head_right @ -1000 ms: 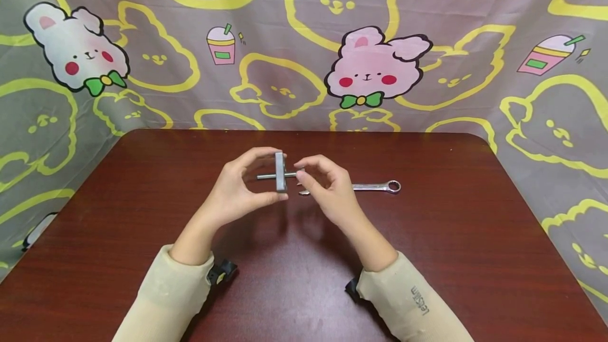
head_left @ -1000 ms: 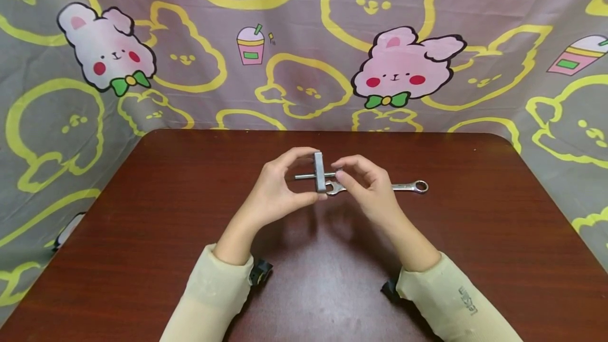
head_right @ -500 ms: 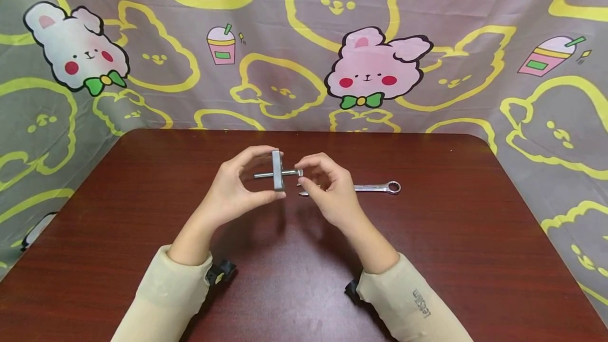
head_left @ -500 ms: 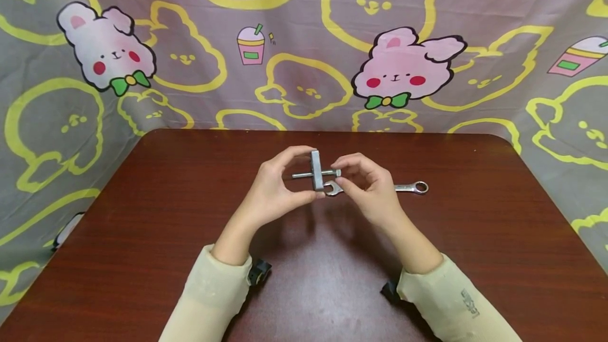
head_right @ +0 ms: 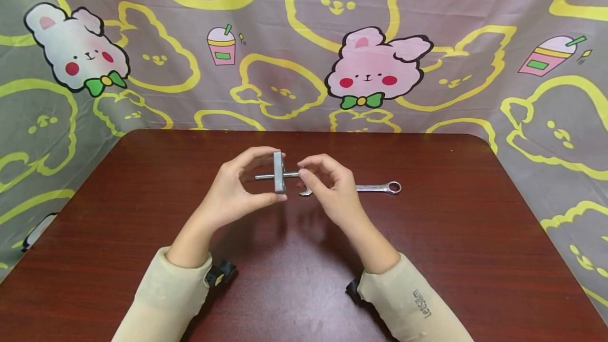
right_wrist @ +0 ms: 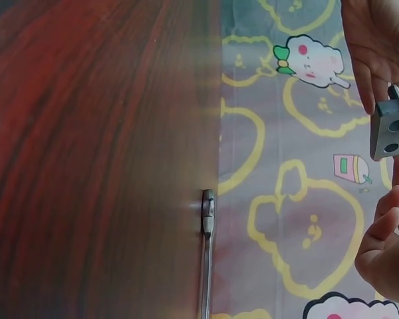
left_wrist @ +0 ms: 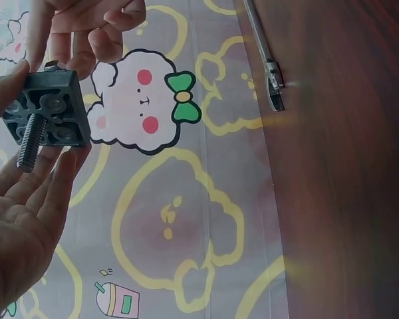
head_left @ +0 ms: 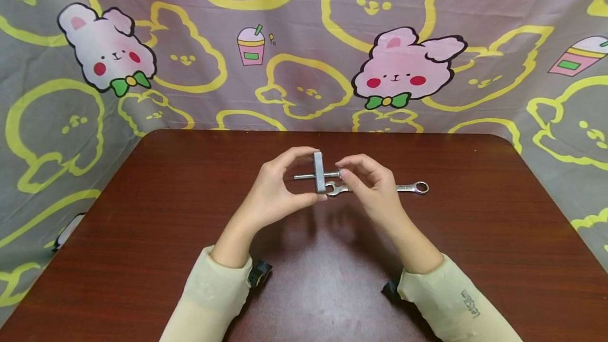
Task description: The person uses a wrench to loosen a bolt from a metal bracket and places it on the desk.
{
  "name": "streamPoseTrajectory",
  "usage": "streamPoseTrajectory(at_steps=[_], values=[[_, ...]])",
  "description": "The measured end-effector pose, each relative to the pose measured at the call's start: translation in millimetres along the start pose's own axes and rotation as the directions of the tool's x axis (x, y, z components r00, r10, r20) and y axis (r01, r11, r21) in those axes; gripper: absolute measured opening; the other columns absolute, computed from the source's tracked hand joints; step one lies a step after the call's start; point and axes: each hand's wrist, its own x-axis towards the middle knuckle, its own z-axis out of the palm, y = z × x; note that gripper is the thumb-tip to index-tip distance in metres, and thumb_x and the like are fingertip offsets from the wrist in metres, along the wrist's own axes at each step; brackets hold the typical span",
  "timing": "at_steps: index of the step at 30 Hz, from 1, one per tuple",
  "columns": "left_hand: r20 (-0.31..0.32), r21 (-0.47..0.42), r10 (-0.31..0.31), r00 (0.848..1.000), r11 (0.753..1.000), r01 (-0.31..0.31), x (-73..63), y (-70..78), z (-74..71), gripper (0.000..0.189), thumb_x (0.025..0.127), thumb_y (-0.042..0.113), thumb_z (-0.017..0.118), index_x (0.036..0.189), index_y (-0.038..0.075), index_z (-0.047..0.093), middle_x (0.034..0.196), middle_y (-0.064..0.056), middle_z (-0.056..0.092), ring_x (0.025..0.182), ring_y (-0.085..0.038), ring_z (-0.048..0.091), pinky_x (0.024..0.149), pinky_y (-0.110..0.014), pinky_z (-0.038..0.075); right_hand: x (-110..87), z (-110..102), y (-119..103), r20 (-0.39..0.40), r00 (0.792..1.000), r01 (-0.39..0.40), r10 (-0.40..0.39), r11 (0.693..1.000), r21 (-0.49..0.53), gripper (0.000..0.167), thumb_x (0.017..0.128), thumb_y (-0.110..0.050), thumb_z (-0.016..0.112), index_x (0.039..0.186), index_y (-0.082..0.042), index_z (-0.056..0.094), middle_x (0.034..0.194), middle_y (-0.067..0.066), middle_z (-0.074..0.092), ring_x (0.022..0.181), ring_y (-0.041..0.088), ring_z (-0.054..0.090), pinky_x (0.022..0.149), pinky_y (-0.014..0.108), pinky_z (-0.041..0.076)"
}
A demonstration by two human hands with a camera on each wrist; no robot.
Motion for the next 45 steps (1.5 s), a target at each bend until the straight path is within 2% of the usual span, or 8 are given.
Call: streamPoseTrajectory(at_steps=[5, 8, 13, 17, 22, 28, 36, 45], values=[[0.005, 0.016, 0.007, 1.0, 1.0, -0.007, 0.3, 0.0, 1.5, 0.07, 0.066, 0.006, 0.092, 0.128, 0.009, 0.059, 0.116, -0.005, 0.07, 0.106, -0.017, 0.068, 0.093, -0.029, 0.057, 0.2, 1.2, -1.4, -0.044, 0.998, -0.043, 0.044, 0.999, 0.013, 0.015, 0.097, -0.001, 0.059, 0.105, 0.01, 0.064, 0.088, -0.014, 0.07, 0.076, 0.003, 0.066, 0.067, 0.017, 0.055], [0.0, 0.017, 0.007, 1.0, 1.0, -0.007, 0.3, -0.3, 0.8, 0.071, 0.066, 0.006, 0.092, 0.128, 0.009, 0.058, 0.116, -0.006, 0.07, 0.106, -0.017, 0.068, 0.093, -0.029, 0.057, 0.6, 2.3, -2.0, -0.054, 0.998, -0.024, 0.024, 1.0, 0.006, 0.016, 0.092, 0.004, 0.063, 0.107, 0.009, 0.063, 0.09, -0.014, 0.07, 0.081, 0.003, 0.066, 0.07, 0.017, 0.055], [-0.01, -0.003, -0.002, 1.0, 1.0, 0.002, 0.2, -2.1, -1.6, 0.071, 0.066, 0.003, 0.091, 0.129, 0.008, 0.058, 0.118, -0.009, 0.069, 0.106, -0.018, 0.069, 0.093, -0.031, 0.058, 0.1, 3.1, -3.7, -0.009, 0.999, 0.05, -0.051, 0.998, -0.047, 0.033, 0.084, 0.013, 0.068, 0.116, 0.006, 0.06, 0.1, -0.015, 0.069, 0.089, 0.004, 0.063, 0.064, 0.016, 0.052], [-0.003, -0.012, -0.008, 1.0, 1.0, 0.008, -0.7, -1.8, -1.8, 0.07, 0.067, 0.004, 0.091, 0.129, 0.009, 0.058, 0.118, -0.009, 0.069, 0.107, -0.018, 0.069, 0.094, -0.032, 0.058, -0.8, 2.3, -4.4, 0.031, 0.997, 0.066, -0.065, 0.996, -0.064, 0.034, 0.084, 0.013, 0.068, 0.116, 0.004, 0.061, 0.103, -0.017, 0.067, 0.09, 0.005, 0.062, 0.059, 0.018, 0.052], [-0.004, 0.0, -0.005, 1.0, 1.0, 0.005, -1.0, -1.1, -1.9, 0.071, 0.067, 0.005, 0.091, 0.129, 0.01, 0.058, 0.118, -0.004, 0.069, 0.108, -0.015, 0.068, 0.095, -0.027, 0.057, -0.8, 0.6, -3.0, 0.027, 0.999, 0.033, -0.032, 0.999, -0.04, 0.029, 0.086, 0.009, 0.068, 0.114, 0.005, 0.063, 0.102, -0.015, 0.067, 0.092, 0.006, 0.06, 0.063, 0.016, 0.052], [-0.004, 0.014, 0.003, 1.0, 1.0, -0.003, -0.5, -0.4, -0.9, 0.07, 0.066, 0.007, 0.091, 0.128, 0.01, 0.059, 0.117, -0.004, 0.069, 0.108, -0.015, 0.067, 0.094, -0.031, 0.057, -0.6, 1.0, -0.8, 0.002, 1.0, -0.002, 0.002, 1.0, 0.022, 0.016, 0.094, 0.004, 0.06, 0.109, 0.01, 0.063, 0.092, -0.013, 0.069, 0.083, 0.003, 0.064, 0.071, 0.016, 0.055], [0.011, 0.013, 0.017, 1.0, 1.0, -0.018, 0.3, 0.5, 0.9, 0.07, 0.066, 0.007, 0.092, 0.128, 0.01, 0.059, 0.116, -0.003, 0.07, 0.107, -0.013, 0.067, 0.093, -0.029, 0.057, 0.1, 3.4, -2.8, -0.067, 0.996, -0.049, 0.052, 0.998, 0.048, 0.014, 0.096, 0.001, 0.059, 0.099, 0.015, 0.063, 0.081, -0.012, 0.069, 0.071, 0.004, 0.067, 0.067, 0.019, 0.057], [-0.001, -0.001, -0.006, 1.0, 1.0, 0.006, 0.7, -1.1, -1.4, 0.071, 0.066, 0.003, 0.091, 0.129, 0.008, 0.058, 0.116, -0.009, 0.069, 0.102, -0.019, 0.071, 0.091, -0.033, 0.059, 1.4, 1.3, -5.0, 0.016, 0.997, 0.079, -0.078, 0.997, -0.025, 0.019, 0.083, 0.013, 0.069, 0.101, 0.005, 0.067, 0.101, -0.003, 0.068, 0.094, 0.007, 0.063, 0.067, 0.015, 0.053]])
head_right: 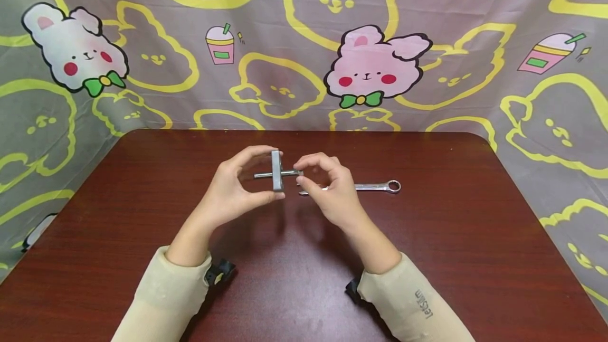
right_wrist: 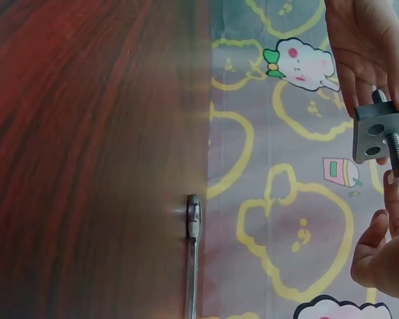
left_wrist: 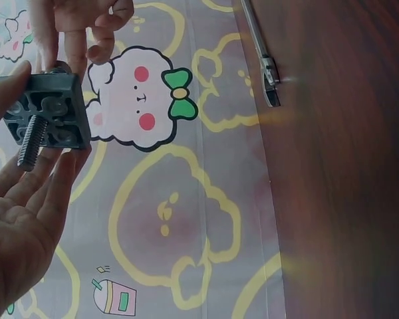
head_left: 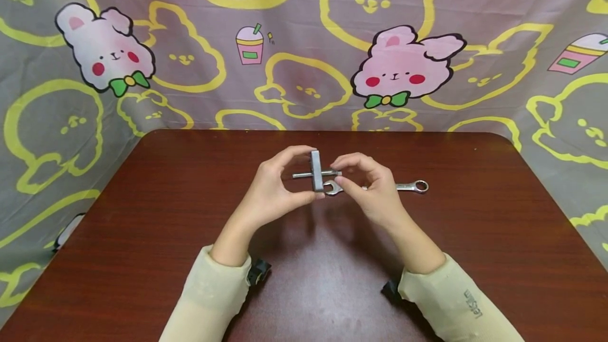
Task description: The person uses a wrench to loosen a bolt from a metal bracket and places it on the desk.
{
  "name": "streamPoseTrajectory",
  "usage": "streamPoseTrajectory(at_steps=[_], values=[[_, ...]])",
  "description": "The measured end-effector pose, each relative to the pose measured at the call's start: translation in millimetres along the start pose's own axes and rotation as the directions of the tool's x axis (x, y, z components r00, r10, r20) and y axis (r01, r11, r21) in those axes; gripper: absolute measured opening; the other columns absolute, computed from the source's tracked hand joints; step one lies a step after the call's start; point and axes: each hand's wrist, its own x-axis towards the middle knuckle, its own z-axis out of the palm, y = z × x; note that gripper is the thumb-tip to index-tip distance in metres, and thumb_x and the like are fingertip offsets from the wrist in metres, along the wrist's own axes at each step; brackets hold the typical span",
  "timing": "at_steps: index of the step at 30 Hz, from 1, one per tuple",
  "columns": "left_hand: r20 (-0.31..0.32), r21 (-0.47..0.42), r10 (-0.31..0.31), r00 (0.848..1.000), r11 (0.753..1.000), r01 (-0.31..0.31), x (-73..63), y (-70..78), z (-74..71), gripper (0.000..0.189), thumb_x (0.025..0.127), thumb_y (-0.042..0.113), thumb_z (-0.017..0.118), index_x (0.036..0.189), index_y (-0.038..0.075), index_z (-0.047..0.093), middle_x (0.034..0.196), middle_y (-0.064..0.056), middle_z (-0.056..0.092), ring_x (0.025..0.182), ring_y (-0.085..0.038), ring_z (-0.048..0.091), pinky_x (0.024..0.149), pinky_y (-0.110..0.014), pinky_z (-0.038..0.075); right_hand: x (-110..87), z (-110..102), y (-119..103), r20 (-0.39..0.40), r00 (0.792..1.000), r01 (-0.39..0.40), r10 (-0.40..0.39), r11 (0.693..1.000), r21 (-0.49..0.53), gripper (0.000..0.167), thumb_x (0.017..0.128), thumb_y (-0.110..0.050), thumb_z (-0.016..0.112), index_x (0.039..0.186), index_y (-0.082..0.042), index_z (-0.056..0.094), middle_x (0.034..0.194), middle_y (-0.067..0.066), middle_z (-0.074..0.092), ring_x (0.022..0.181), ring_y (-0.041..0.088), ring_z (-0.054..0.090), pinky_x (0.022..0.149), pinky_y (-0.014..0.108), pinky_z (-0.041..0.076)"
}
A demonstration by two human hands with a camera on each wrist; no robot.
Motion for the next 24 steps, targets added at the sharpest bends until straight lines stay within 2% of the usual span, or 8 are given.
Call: streamPoseTrajectory(at_steps=[4, 5, 9, 12, 15, 18, 20, 24], values=[[-0.003, -0.008, 0.008, 1.0, 1.0, -0.008, -0.3, -0.5, -0.9, 0.071, 0.066, 0.002, 0.091, 0.129, 0.008, 0.058, 0.117, -0.009, 0.069, 0.103, -0.02, 0.071, 0.091, -0.038, 0.059, 0.2, 0.5, 0.8, 0.035, 0.999, 0.016, -0.017, 1.0, 0.011, 0.021, 0.083, 0.013, 0.068, 0.103, 0.007, 0.066, 0.104, -0.007, 0.066, 0.095, 0.008, 0.06, 0.064, 0.015, 0.053], [-0.003, -0.009, 0.01, 1.0, 1.0, -0.01, -0.5, -0.5, -1.1, 0.071, 0.066, 0.003, 0.091, 0.129, 0.008, 0.058, 0.117, -0.009, 0.069, 0.103, -0.019, 0.071, 0.091, -0.039, 0.059, 0.0, 0.3, 1.4, 0.036, 0.999, 0.007, -0.008, 1.0, 0.014, 0.022, 0.084, 0.012, 0.068, 0.105, 0.007, 0.066, 0.104, -0.008, 0.066, 0.094, 0.008, 0.06, 0.063, 0.015, 0.053], [-0.008, -0.006, 0.019, 1.0, 1.0, -0.019, -0.4, 0.6, -1.4, 0.071, 0.066, 0.004, 0.091, 0.129, 0.008, 0.058, 0.118, -0.007, 0.069, 0.104, -0.019, 0.07, 0.092, -0.041, 0.059, -0.9, -0.7, 2.6, 0.015, 0.999, -0.047, 0.047, 0.999, -0.002, 0.021, 0.09, 0.005, 0.065, 0.111, 0.006, 0.065, 0.1, -0.014, 0.069, 0.092, 0.007, 0.063, 0.07, 0.017, 0.055], [-0.004, -0.006, 0.018, 1.0, 1.0, -0.018, 0.5, 1.5, -0.5, 0.071, 0.066, 0.004, 0.091, 0.129, 0.009, 0.058, 0.117, -0.005, 0.069, 0.105, -0.018, 0.069, 0.093, -0.038, 0.058, -1.1, -1.3, 3.2, -0.011, 0.997, -0.082, 0.083, 0.996, 0.016, 0.017, 0.095, 0.001, 0.061, 0.111, 0.006, 0.065, 0.096, -0.014, 0.07, 0.086, 0.008, 0.067, 0.073, 0.018, 0.057], [0.007, -0.023, 0.02, 1.0, 1.0, -0.02, 1.3, 1.7, 0.9, 0.07, 0.067, 0.003, 0.09, 0.128, 0.008, 0.058, 0.117, -0.007, 0.069, 0.106, -0.018, 0.069, 0.094, -0.035, 0.058, -1.1, -0.1, 3.6, -0.038, 0.994, -0.101, 0.103, 0.994, 0.046, 0.015, 0.097, 0.001, 0.058, 0.108, 0.009, 0.064, 0.083, -0.01, 0.066, 0.074, 0.008, 0.067, 0.066, 0.018, 0.055], [0.013, -0.034, 0.022, 1.0, 0.999, -0.022, 1.5, 1.7, 2.0, 0.07, 0.066, 0.002, 0.09, 0.128, 0.007, 0.058, 0.116, -0.008, 0.07, 0.106, -0.019, 0.069, 0.093, -0.034, 0.059, -1.0, 1.8, 4.0, -0.067, 0.991, -0.111, 0.115, 0.992, 0.061, 0.014, 0.097, 0.001, 0.057, 0.105, 0.011, 0.064, 0.073, -0.009, 0.061, 0.067, 0.006, 0.063, 0.058, 0.016, 0.049], [0.013, -0.034, 0.02, 1.0, 0.999, -0.02, 1.0, 1.4, 2.3, 0.07, 0.066, 0.002, 0.09, 0.128, 0.007, 0.058, 0.116, -0.009, 0.07, 0.105, -0.019, 0.069, 0.092, -0.033, 0.059, -0.9, 3.0, 3.9, -0.078, 0.99, -0.114, 0.119, 0.992, 0.061, 0.013, 0.096, 0.001, 0.058, 0.104, 0.011, 0.064, 0.075, -0.01, 0.063, 0.067, 0.005, 0.062, 0.057, 0.016, 0.048], [-0.003, -0.018, 0.022, 1.0, 1.0, -0.022, 0.7, 0.9, 1.6, 0.07, 0.066, 0.003, 0.091, 0.128, 0.007, 0.058, 0.116, -0.008, 0.07, 0.104, -0.018, 0.069, 0.091, -0.03, 0.059, -1.2, 3.6, 3.2, -0.07, 0.995, -0.065, 0.067, 0.997, 0.029, 0.012, 0.092, 0.006, 0.062, 0.104, 0.009, 0.064, 0.091, -0.01, 0.069, 0.081, 0.005, 0.064, 0.068, 0.016, 0.052]])
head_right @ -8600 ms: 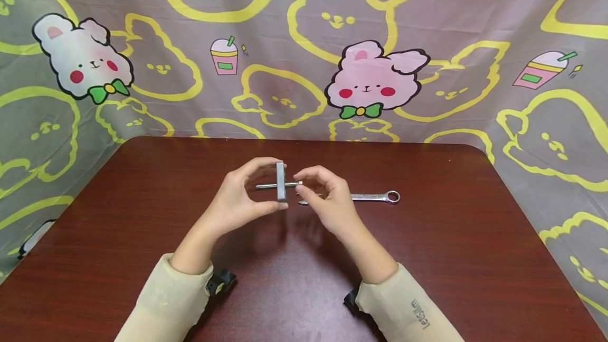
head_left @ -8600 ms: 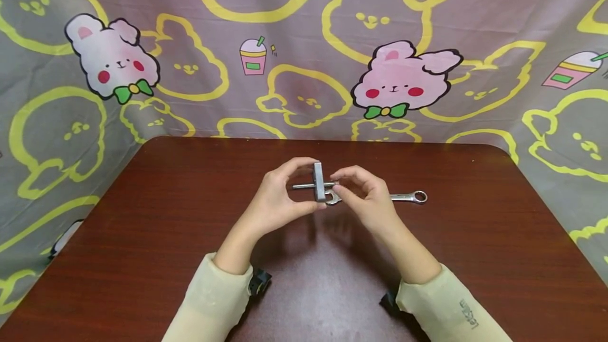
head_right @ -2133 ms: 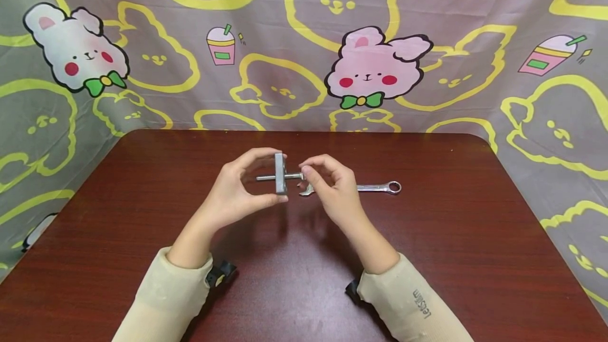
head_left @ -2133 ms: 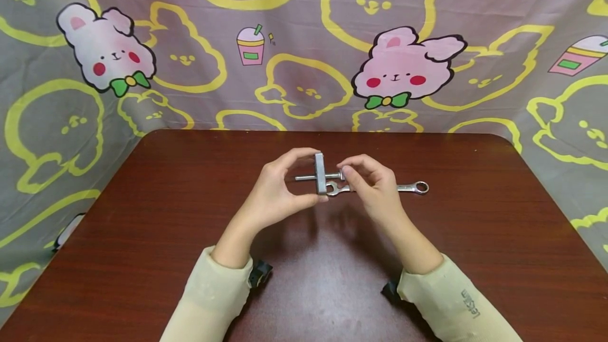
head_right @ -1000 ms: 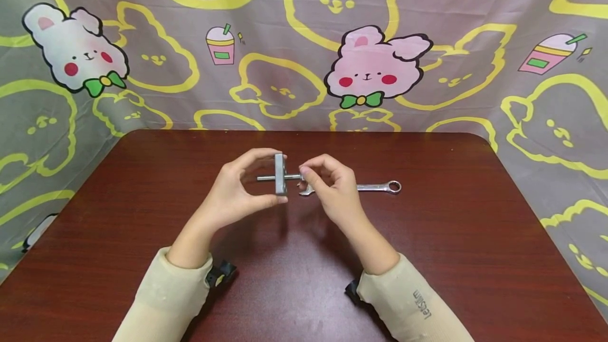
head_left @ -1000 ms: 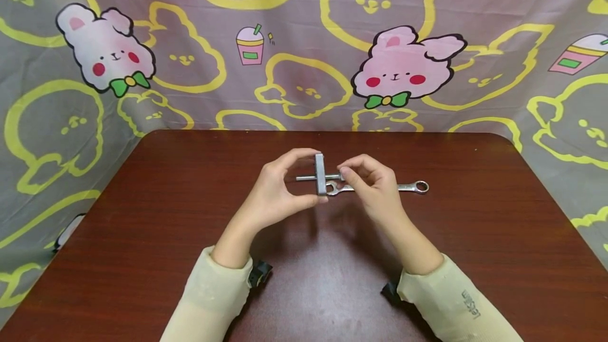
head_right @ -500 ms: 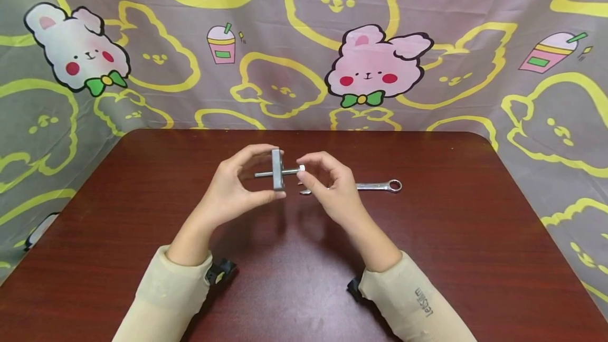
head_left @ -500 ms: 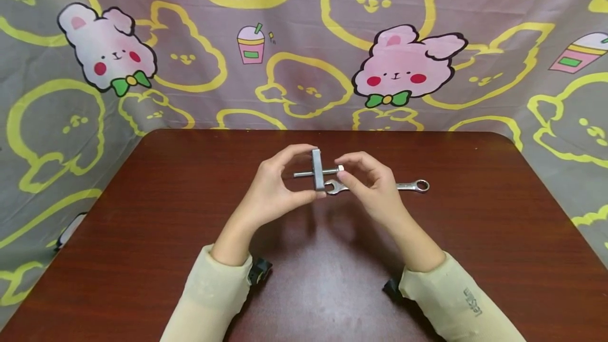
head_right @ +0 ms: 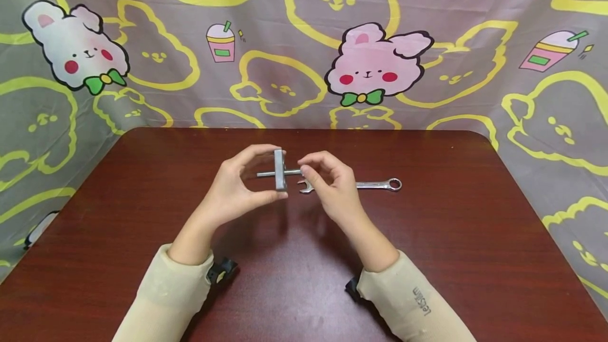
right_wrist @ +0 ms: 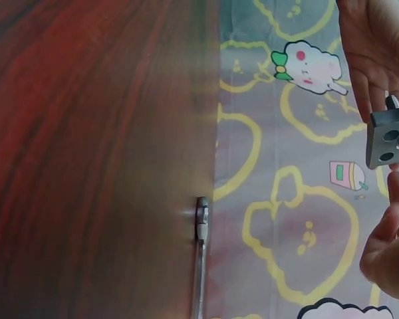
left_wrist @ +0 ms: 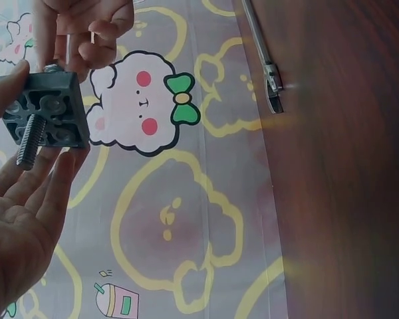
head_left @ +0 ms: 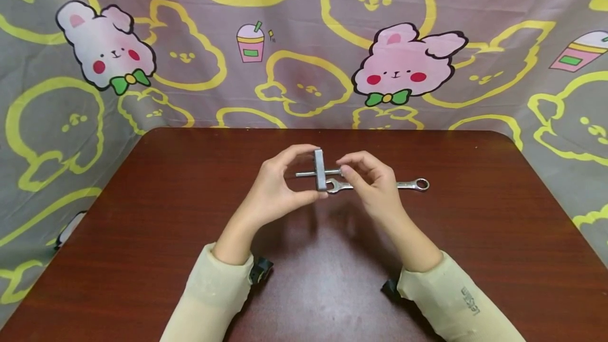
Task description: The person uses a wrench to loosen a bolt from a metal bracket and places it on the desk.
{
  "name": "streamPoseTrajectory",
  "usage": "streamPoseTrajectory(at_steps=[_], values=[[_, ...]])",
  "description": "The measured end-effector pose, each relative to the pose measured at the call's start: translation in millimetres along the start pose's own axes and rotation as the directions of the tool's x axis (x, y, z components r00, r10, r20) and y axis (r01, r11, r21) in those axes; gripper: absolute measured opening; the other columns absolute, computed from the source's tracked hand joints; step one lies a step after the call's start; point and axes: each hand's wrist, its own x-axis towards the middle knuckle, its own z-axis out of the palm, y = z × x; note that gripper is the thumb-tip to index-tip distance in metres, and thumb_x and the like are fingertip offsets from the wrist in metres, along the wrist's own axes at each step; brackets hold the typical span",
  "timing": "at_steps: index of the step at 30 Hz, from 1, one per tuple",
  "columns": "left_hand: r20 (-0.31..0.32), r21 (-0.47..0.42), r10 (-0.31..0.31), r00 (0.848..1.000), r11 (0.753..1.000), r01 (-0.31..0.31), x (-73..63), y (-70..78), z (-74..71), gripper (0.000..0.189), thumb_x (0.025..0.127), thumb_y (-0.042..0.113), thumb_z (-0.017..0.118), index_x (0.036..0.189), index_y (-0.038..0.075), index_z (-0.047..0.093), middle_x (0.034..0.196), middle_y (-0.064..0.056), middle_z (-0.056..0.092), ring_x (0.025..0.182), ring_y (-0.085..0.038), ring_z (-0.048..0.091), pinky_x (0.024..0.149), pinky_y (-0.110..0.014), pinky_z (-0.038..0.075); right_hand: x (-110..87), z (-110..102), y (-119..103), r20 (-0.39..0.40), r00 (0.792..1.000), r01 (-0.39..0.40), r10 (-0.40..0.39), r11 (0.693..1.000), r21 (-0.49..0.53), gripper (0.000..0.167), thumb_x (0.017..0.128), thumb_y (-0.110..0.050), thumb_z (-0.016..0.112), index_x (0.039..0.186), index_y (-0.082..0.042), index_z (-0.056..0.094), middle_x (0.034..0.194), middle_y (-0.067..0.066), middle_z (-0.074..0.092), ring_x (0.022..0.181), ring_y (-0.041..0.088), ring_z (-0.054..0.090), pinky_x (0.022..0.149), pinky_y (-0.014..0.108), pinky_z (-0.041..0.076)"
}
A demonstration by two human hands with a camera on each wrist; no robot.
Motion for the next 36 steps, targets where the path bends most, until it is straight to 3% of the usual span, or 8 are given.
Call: streamPoseTrajectory(at_steps=[3, 6, 10, 17, 21, 26, 29, 36], values=[[-0.016, 0.008, 0.005, 1.0, 1.0, -0.005, -0.1, -0.5, -1.3, 0.071, 0.065, 0.003, 0.091, 0.128, 0.007, 0.059, 0.117, -0.007, 0.069, 0.105, -0.018, 0.069, 0.092, -0.033, 0.059, -0.7, -0.1, -0.2, 0.038, 0.996, 0.086, -0.085, 0.996, -0.03, 0.018, 0.088, 0.012, 0.064, 0.104, 0.006, 0.065, 0.102, -0.001, 0.068, 0.09, 0.008, 0.062, 0.069, 0.016, 0.053], [-0.022, 0.005, 0.003, 1.0, 1.0, -0.003, -0.3, -0.7, -2.3, 0.07, 0.066, 0.003, 0.091, 0.128, 0.008, 0.059, 0.118, -0.007, 0.069, 0.105, -0.018, 0.069, 0.092, -0.038, 0.059, -1.3, -0.4, -0.7, 0.068, 0.989, 0.135, -0.132, 0.99, -0.031, 0.025, 0.085, 0.015, 0.065, 0.104, 0.0, 0.067, 0.105, 0.006, 0.066, 0.088, 0.011, 0.06, 0.062, 0.017, 0.052], [-0.018, 0.008, 0.003, 1.0, 1.0, -0.003, -0.4, 0.2, -2.9, 0.07, 0.066, 0.004, 0.091, 0.129, 0.008, 0.059, 0.118, -0.006, 0.069, 0.107, -0.017, 0.068, 0.093, -0.037, 0.059, -0.6, -2.4, -1.8, 0.078, 0.992, 0.104, -0.102, 0.994, -0.019, 0.027, 0.084, 0.014, 0.066, 0.108, 0.001, 0.067, 0.105, 0.002, 0.066, 0.089, 0.01, 0.062, 0.061, 0.017, 0.054], [-0.012, 0.013, -0.002, 1.0, 1.0, 0.002, -0.8, 0.5, -2.1, 0.071, 0.066, 0.004, 0.091, 0.129, 0.008, 0.059, 0.118, -0.006, 0.069, 0.107, -0.018, 0.068, 0.093, -0.041, 0.058, 0.0, -4.4, -3.4, 0.055, 0.998, -0.006, 0.006, 1.0, 0.006, 0.018, 0.093, 0.004, 0.061, 0.11, 0.01, 0.063, 0.098, -0.013, 0.069, 0.089, 0.004, 0.065, 0.075, 0.016, 0.055], [-0.009, 0.027, -0.001, 1.0, 1.0, 0.001, -0.4, 0.9, -1.4, 0.072, 0.065, 0.005, 0.092, 0.128, 0.008, 0.059, 0.118, -0.006, 0.069, 0.108, -0.017, 0.067, 0.094, -0.034, 0.058, 0.4, -4.3, -3.3, 0.039, 0.998, -0.046, 0.045, 0.999, 0.016, 0.015, 0.096, 0.001, 0.057, 0.107, 0.01, 0.063, 0.084, -0.009, 0.069, 0.073, 0.005, 0.066, 0.065, 0.018, 0.054], [-0.009, 0.019, 0.003, 1.0, 1.0, -0.003, 0.0, 1.3, -0.7, 0.072, 0.064, 0.004, 0.092, 0.128, 0.007, 0.059, 0.117, -0.007, 0.07, 0.108, -0.018, 0.068, 0.094, -0.034, 0.057, 1.0, -3.1, -3.6, 0.014, 0.999, -0.049, 0.049, 0.999, 0.001, 0.014, 0.097, 0.0, 0.057, 0.103, 0.009, 0.065, 0.072, -0.008, 0.063, 0.064, 0.005, 0.059, 0.058, 0.017, 0.048], [-0.004, 0.018, 0.005, 1.0, 1.0, -0.005, 0.2, 1.6, -0.6, 0.071, 0.065, 0.005, 0.092, 0.128, 0.007, 0.059, 0.117, -0.007, 0.07, 0.108, -0.02, 0.068, 0.094, -0.034, 0.058, 1.1, -2.9, -3.5, 0.01, 0.999, -0.046, 0.046, 0.999, 0.015, 0.013, 0.096, 0.002, 0.058, 0.103, 0.01, 0.064, 0.075, -0.01, 0.065, 0.067, 0.004, 0.061, 0.061, 0.017, 0.051], [-0.016, 0.005, -0.016, 1.0, 1.0, 0.016, -0.7, 1.5, -3.3, 0.07, 0.066, 0.002, 0.091, 0.129, 0.009, 0.058, 0.118, -0.007, 0.069, 0.106, -0.019, 0.069, 0.092, -0.033, 0.059, 0.8, -4.8, -3.4, 0.08, 0.996, 0.034, -0.031, 0.999, -0.039, 0.021, 0.086, 0.012, 0.066, 0.107, 0.007, 0.063, 0.1, -0.015, 0.068, 0.09, 0.006, 0.064, 0.066, 0.018, 0.055]])
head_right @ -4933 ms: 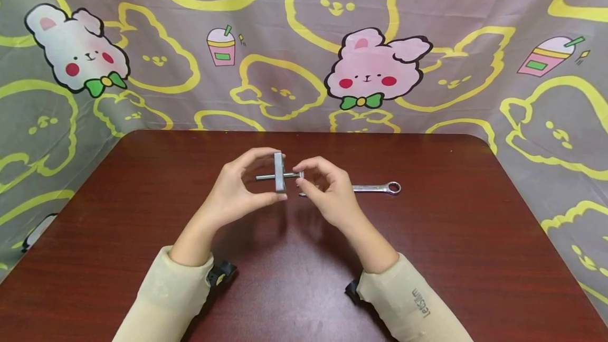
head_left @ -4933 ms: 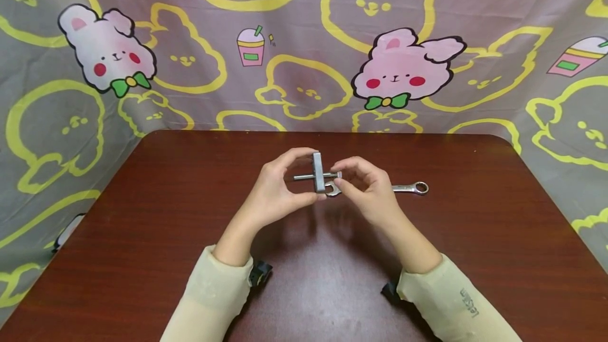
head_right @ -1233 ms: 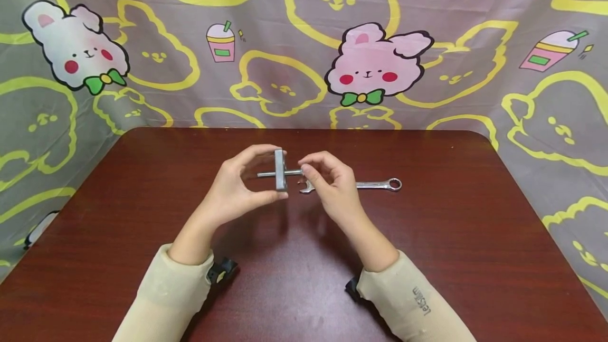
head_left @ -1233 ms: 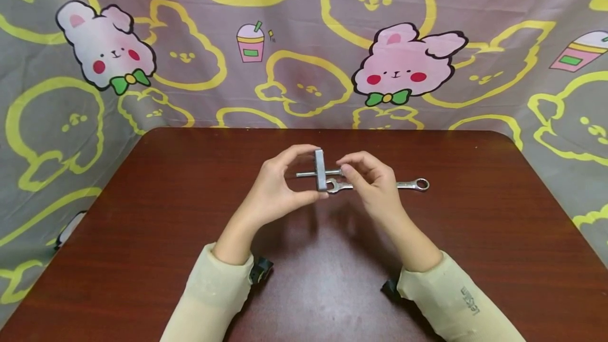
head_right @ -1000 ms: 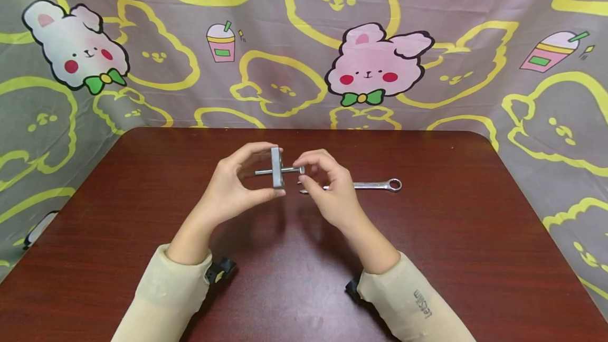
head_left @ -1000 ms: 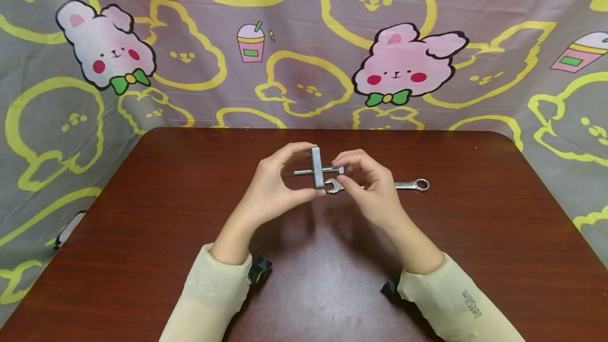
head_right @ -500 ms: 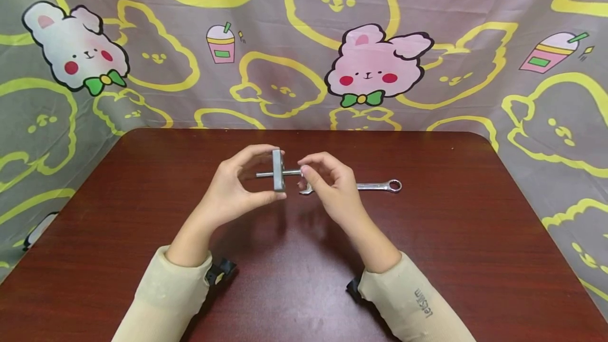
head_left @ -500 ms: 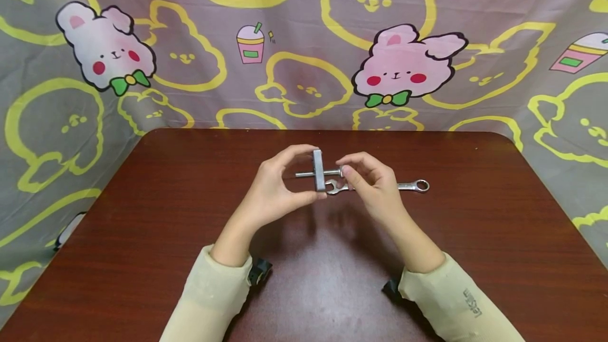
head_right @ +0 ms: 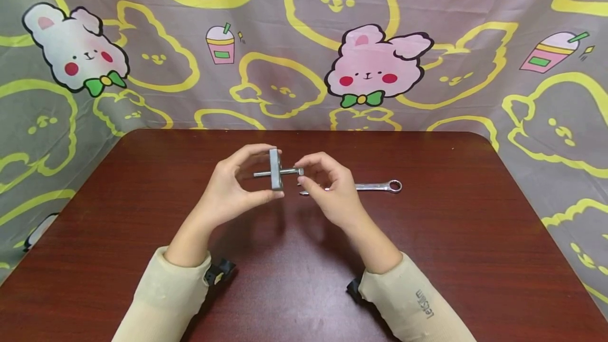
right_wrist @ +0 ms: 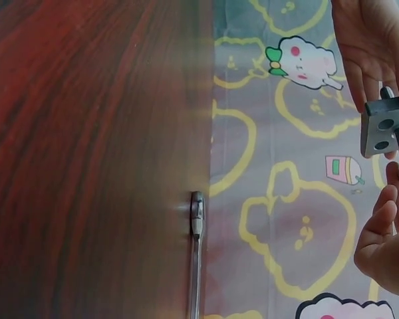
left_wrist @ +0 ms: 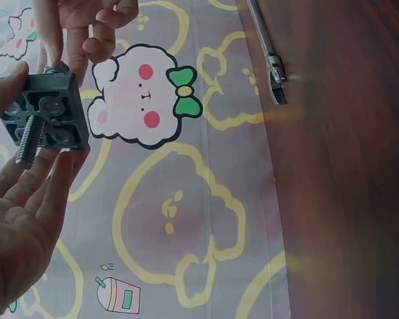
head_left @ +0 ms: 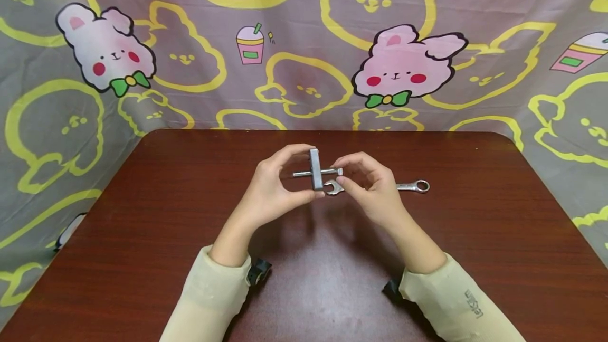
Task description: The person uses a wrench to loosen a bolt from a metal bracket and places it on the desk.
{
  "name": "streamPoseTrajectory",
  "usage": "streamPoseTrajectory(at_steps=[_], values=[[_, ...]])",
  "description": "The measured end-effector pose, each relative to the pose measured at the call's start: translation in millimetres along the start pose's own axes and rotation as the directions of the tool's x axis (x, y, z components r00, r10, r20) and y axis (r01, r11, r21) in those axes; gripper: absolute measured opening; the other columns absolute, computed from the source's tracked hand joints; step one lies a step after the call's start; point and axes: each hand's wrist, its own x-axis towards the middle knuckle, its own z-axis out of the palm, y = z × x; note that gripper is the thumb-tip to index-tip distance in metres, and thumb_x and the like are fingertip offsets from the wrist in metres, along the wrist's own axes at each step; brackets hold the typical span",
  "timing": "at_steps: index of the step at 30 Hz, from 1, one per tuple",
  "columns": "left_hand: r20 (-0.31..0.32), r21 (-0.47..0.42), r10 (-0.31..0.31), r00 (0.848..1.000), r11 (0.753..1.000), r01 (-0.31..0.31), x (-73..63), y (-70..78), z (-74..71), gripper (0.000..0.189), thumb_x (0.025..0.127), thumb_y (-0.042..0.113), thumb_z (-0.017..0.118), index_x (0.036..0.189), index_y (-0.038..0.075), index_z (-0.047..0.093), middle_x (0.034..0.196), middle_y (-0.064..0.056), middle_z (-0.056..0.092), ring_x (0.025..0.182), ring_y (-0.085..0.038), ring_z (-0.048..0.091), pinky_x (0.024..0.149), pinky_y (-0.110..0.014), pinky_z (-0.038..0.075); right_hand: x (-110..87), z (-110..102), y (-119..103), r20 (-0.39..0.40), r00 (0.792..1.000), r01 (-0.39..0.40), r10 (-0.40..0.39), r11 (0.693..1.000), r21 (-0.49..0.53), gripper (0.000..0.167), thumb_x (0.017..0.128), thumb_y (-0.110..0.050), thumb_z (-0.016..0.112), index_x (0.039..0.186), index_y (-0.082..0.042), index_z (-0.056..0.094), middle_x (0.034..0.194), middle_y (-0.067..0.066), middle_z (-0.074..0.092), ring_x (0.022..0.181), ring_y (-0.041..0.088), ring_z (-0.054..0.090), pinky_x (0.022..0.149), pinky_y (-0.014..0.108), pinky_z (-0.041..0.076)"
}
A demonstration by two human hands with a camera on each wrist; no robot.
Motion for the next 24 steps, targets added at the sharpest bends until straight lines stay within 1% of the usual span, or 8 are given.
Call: streamPoseTrajectory(at_steps=[2, 6, 11, 14, 18, 21, 24], values=[[0.003, 0.002, -0.007, 1.0, 1.0, 0.007, -0.2, -0.2, -0.5, 0.07, 0.067, 0.003, 0.091, 0.129, 0.01, 0.058, 0.118, -0.005, 0.069, 0.104, -0.017, 0.07, 0.091, -0.029, 0.059, -0.1, -0.4, 0.3, 0.017, 1.0, 0.01, -0.01, 1.0, -0.008, 0.023, 0.085, 0.012, 0.067, 0.107, 0.005, 0.063, 0.101, -0.014, 0.068, 0.09, 0.007, 0.063, 0.063, 0.019, 0.054], [0.011, 0.01, 0.0, 1.0, 1.0, 0.0, -0.4, -1.0, -0.1, 0.071, 0.067, 0.004, 0.091, 0.129, 0.009, 0.058, 0.118, -0.005, 0.069, 0.104, -0.018, 0.07, 0.091, -0.029, 0.059, -0.1, -1.1, 0.8, 0.023, 1.0, -0.001, 0.001, 1.0, 0.003, 0.023, 0.085, 0.011, 0.067, 0.107, 0.005, 0.063, 0.099, -0.014, 0.068, 0.09, 0.006, 0.062, 0.062, 0.018, 0.053], [0.012, 0.01, 0.011, 1.0, 1.0, -0.011, -0.2, -0.7, 1.0, 0.071, 0.066, 0.003, 0.091, 0.128, 0.008, 0.058, 0.117, -0.006, 0.069, 0.104, -0.02, 0.07, 0.092, -0.031, 0.059, 0.3, -1.7, 0.4, 0.006, 0.999, -0.046, 0.046, 0.998, 0.032, 0.019, 0.091, 0.005, 0.064, 0.11, 0.007, 0.063, 0.098, -0.015, 0.069, 0.092, 0.004, 0.063, 0.072, 0.017, 0.054], [0.012, 0.021, 0.014, 1.0, 1.0, -0.014, 0.2, -0.3, 1.8, 0.071, 0.066, 0.005, 0.091, 0.128, 0.009, 0.059, 0.117, -0.006, 0.069, 0.105, -0.019, 0.069, 0.092, -0.031, 0.058, 0.6, -1.9, 0.7, -0.015, 0.997, -0.078, 0.079, 0.996, 0.046, 0.016, 0.094, 0.001, 0.061, 0.109, 0.007, 0.063, 0.095, -0.013, 0.069, 0.087, 0.003, 0.063, 0.074, 0.017, 0.054], [0.008, 0.037, 0.016, 1.0, 0.999, -0.016, 0.4, -0.8, 2.3, 0.071, 0.065, 0.006, 0.092, 0.128, 0.009, 0.059, 0.117, -0.005, 0.07, 0.107, -0.019, 0.067, 0.093, -0.031, 0.057, 0.8, -1.6, 1.5, -0.031, 0.994, -0.106, 0.108, 0.992, 0.066, 0.016, 0.096, 0.0, 0.059, 0.107, 0.01, 0.063, 0.089, -0.011, 0.07, 0.078, 0.004, 0.066, 0.068, 0.018, 0.055], [0.011, 0.029, 0.014, 1.0, 0.999, -0.014, 0.3, -1.4, 2.4, 0.072, 0.065, 0.006, 0.092, 0.128, 0.008, 0.059, 0.117, -0.006, 0.07, 0.106, -0.019, 0.068, 0.092, -0.032, 0.058, 0.8, -1.2, 2.1, -0.026, 0.994, -0.103, 0.105, 0.991, 0.082, 0.015, 0.095, 0.003, 0.059, 0.107, 0.012, 0.062, 0.085, -0.012, 0.07, 0.075, 0.005, 0.068, 0.067, 0.018, 0.056], [0.013, 0.012, 0.01, 1.0, 1.0, -0.01, 0.4, -1.8, 2.1, 0.071, 0.065, 0.004, 0.092, 0.128, 0.008, 0.059, 0.117, -0.007, 0.069, 0.105, -0.019, 0.069, 0.09, -0.033, 0.059, 1.0, -1.0, 1.6, -0.015, 0.997, -0.07, 0.071, 0.996, 0.064, 0.015, 0.092, 0.006, 0.062, 0.106, 0.011, 0.062, 0.089, -0.013, 0.07, 0.08, 0.004, 0.066, 0.069, 0.017, 0.055]])
